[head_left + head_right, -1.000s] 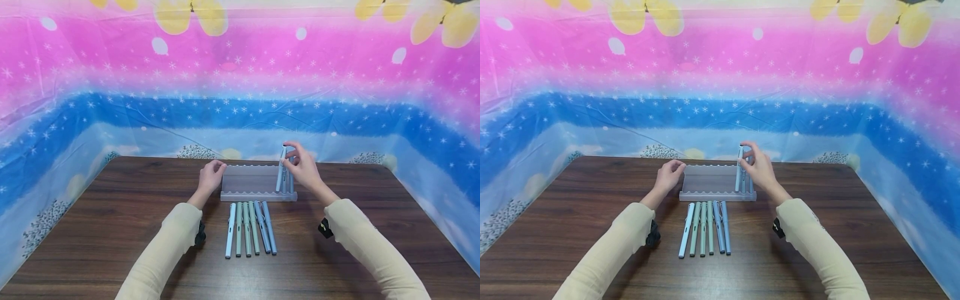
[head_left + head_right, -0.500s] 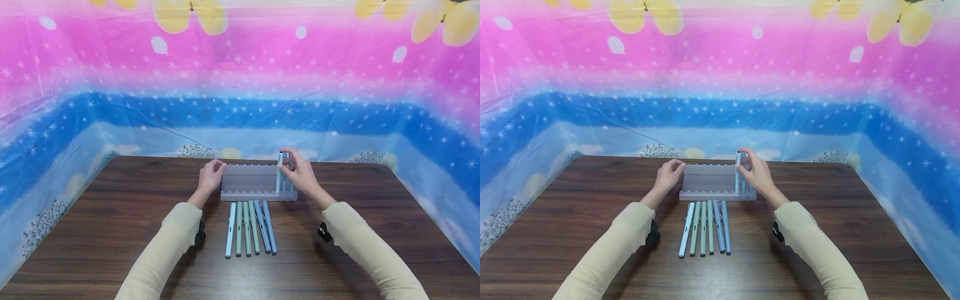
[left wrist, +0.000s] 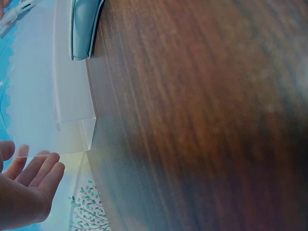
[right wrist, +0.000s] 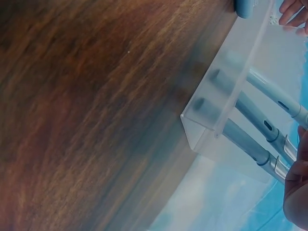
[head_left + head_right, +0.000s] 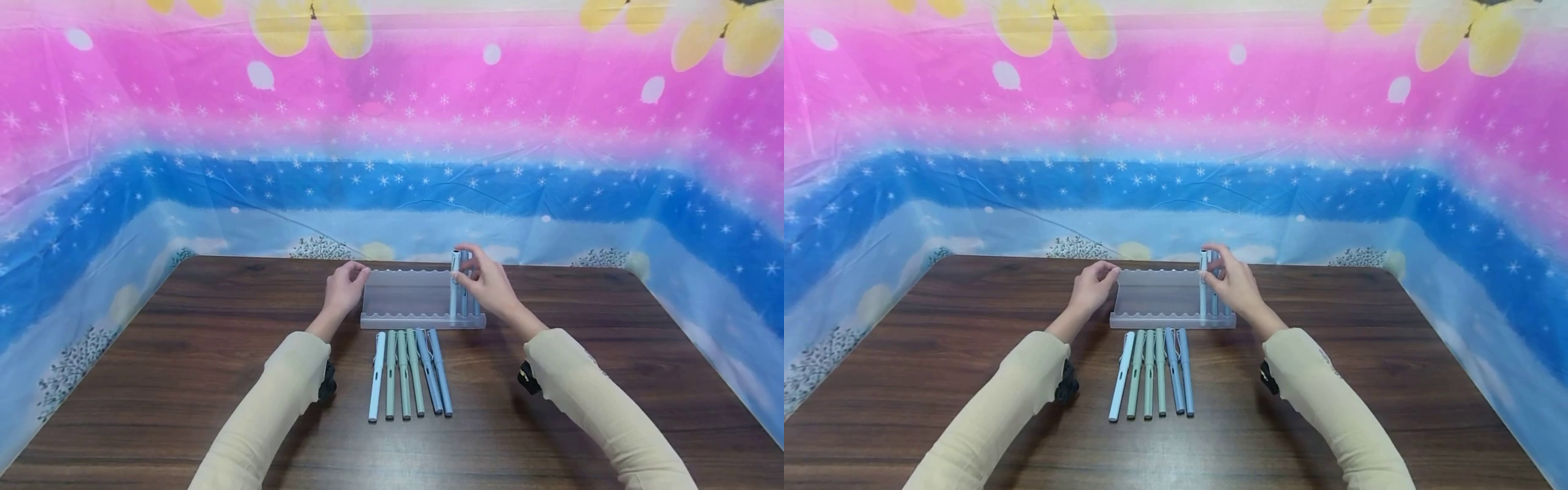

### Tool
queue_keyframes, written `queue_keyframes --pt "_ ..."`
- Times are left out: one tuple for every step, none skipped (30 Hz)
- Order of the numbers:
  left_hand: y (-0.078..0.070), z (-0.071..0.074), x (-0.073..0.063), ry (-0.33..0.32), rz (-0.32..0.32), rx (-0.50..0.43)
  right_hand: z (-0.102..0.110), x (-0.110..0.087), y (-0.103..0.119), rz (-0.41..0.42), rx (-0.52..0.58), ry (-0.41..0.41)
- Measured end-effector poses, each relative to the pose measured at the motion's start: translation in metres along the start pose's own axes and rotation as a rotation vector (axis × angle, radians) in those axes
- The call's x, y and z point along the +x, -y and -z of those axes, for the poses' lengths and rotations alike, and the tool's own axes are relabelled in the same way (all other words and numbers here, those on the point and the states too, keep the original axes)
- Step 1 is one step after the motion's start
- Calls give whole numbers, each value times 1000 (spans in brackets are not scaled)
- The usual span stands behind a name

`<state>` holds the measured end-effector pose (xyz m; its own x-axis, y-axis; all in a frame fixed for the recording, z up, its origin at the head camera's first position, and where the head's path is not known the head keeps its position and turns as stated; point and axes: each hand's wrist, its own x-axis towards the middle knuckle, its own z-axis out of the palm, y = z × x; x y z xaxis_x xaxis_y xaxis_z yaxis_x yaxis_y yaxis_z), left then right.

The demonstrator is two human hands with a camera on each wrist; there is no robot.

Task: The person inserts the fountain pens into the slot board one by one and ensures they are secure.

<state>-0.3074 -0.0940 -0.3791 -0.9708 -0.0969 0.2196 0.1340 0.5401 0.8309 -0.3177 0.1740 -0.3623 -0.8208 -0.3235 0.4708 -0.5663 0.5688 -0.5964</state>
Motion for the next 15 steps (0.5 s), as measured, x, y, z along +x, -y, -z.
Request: queue_keyframes --pt "0 0 0 -1 -1 -1 0 0 0 4 -8 -1" --pt "0 0 0 -1 -3 0 0 0 0 8 -17 -3" --pt "0 0 0 -2 -1 -1 1 0 0 15 -34 -6" --pt "0 0 0 -1 -2 -3 1 -1 -1 23 -54 -7" --pt "0 0 0 0 -2 -4 2 -1 -1 34 -82 -8" --pt "0 0 0 0 -5 -3 2 -1 -2 49 -110 -9" --pt "0 0 0 0 -2 -4 3 -1 -2 63 -138 -10" --pt "0 0 0 0 -2 -2 3 -1 -3 75 -164 -11" --pt "0 0 0 0 -1 -1 4 -1 -3 88 -188 -11" --pt "0 0 0 -1 -2 1 4 -1 -4 96 -202 -7" --pt "0 0 0 -2 -3 4 4 -1 -4 103 -214 -5" --pt "0 0 0 -3 -3 5 5 -1 -4 104 -218 -1" --pt "0 0 0 -5 -1 6 5 -1 -5 100 -219 4" --pt "0 0 0 -4 -1 8 5 -1 -5 93 -218 9" --pt "0 0 0 -4 0 8 5 -1 -5 84 -215 16"
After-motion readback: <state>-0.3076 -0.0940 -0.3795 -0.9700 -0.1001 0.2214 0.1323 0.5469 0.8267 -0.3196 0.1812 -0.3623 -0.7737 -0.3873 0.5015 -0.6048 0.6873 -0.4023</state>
